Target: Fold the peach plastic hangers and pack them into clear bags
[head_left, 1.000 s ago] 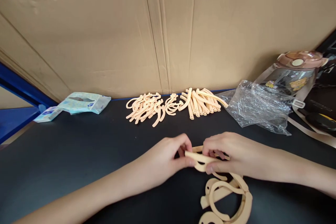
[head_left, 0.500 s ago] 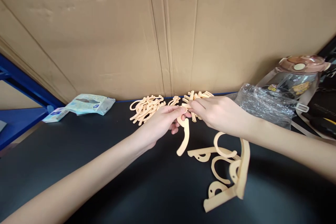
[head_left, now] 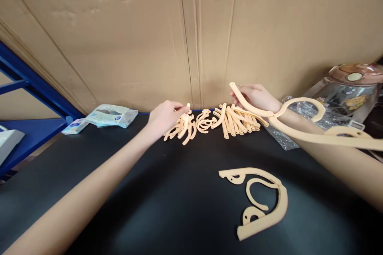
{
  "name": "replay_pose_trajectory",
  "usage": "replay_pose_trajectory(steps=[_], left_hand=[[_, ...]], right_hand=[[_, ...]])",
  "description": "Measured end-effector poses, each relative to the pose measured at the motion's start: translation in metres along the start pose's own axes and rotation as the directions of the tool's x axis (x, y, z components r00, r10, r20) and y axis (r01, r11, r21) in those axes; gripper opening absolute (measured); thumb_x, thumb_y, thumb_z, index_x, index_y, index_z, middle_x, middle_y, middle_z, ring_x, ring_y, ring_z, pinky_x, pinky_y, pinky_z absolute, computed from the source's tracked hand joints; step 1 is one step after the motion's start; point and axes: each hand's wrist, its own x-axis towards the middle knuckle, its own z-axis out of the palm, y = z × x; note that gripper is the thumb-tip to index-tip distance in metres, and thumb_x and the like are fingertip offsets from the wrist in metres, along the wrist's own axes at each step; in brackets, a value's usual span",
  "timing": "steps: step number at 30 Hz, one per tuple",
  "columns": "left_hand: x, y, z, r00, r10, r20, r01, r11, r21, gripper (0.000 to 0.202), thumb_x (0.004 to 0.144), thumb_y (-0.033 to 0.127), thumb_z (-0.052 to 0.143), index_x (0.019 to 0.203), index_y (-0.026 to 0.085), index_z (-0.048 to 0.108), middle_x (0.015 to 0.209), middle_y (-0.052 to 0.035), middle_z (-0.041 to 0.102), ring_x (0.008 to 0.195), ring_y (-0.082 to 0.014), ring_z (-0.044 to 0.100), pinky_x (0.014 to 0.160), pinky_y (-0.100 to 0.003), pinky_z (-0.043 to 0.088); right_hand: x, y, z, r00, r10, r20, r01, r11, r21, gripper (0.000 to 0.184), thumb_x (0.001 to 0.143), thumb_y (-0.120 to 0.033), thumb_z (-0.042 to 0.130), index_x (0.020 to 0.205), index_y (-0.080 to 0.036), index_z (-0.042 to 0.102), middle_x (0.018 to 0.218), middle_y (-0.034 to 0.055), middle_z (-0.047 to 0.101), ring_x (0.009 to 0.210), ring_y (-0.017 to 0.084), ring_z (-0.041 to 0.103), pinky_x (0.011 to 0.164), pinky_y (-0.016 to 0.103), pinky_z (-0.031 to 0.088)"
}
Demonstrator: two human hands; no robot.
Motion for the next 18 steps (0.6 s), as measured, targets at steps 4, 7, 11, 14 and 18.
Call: replay_pose_trajectory(steps=[4,7,11,14,18], left_hand=[[0.011,-0.008,0.001,0.997,0.006,-0.071,-0.011,0.998,-0.067,0.053,0.088,0.056,0.043,0.116,0.016,0.065,0.125,-0.0132,0.061,0.131,-0.0357,0.038,0.104,-0.045,0.031],[-0.007,0.016,0.013,0.991,0.089,0.101,-0.051,0.941,-0.334,0.074,0.095,0.061,0.008,0.118,0.019,0.064,0.122,-0.0098,0.065,0.118,-0.0245,0.057,0.096,-0.036,0.044],[-0.037,0.046,0.025,0.820,0.306,0.484,0.372,0.357,-0.857,0.047,0.091,0.058,0.045,0.103,0.019,0.069,0.112,-0.0098,0.070,0.095,-0.0226,0.068,0.079,-0.032,0.053],[-0.044,0.048,0.031,0.864,0.228,0.450,0.390,0.264,-0.882,0.019,0.089,0.036,0.061,0.095,0.020,0.070,0.094,-0.0046,0.071,0.078,-0.0141,0.067,0.064,-0.022,0.048],[-0.040,0.040,0.035,0.900,0.093,0.425,0.363,0.379,-0.851,0.021,0.088,0.037,0.062,0.086,0.017,0.069,0.078,-0.0018,0.067,0.061,-0.0097,0.058,0.053,-0.020,0.039]], right_hand=[[-0.003,-0.005,-0.007,0.994,0.055,-0.096,-0.040,0.988,0.152,0.024,0.089,-0.040,0.052,0.074,-0.022,0.054,0.053,-0.0063,0.035,0.040,0.008,0.031,0.039,0.025,0.027],[-0.007,-0.011,-0.008,0.980,0.059,-0.188,-0.002,0.957,0.291,0.017,0.089,-0.032,0.050,0.076,-0.021,0.052,0.062,-0.0021,0.050,0.047,0.009,0.045,0.045,0.023,0.038],[-0.009,-0.015,-0.017,0.980,0.023,-0.195,0.032,0.961,0.273,0.007,0.085,-0.024,0.051,0.080,-0.021,0.049,0.081,0.0042,0.065,0.072,0.013,0.063,0.062,0.025,0.050],[-0.008,-0.017,-0.034,0.989,-0.086,-0.117,0.087,0.996,0.007,0.007,0.078,-0.022,0.060,0.079,-0.021,0.053,0.081,0.0027,0.065,0.078,0.016,0.063,0.070,0.030,0.051],[-0.017,-0.025,-0.049,0.973,-0.175,0.148,0.226,0.845,-0.485,0.014,0.078,-0.034,0.065,0.084,-0.021,0.066,0.080,0.0021,0.069,0.073,0.018,0.061,0.068,0.032,0.044]])
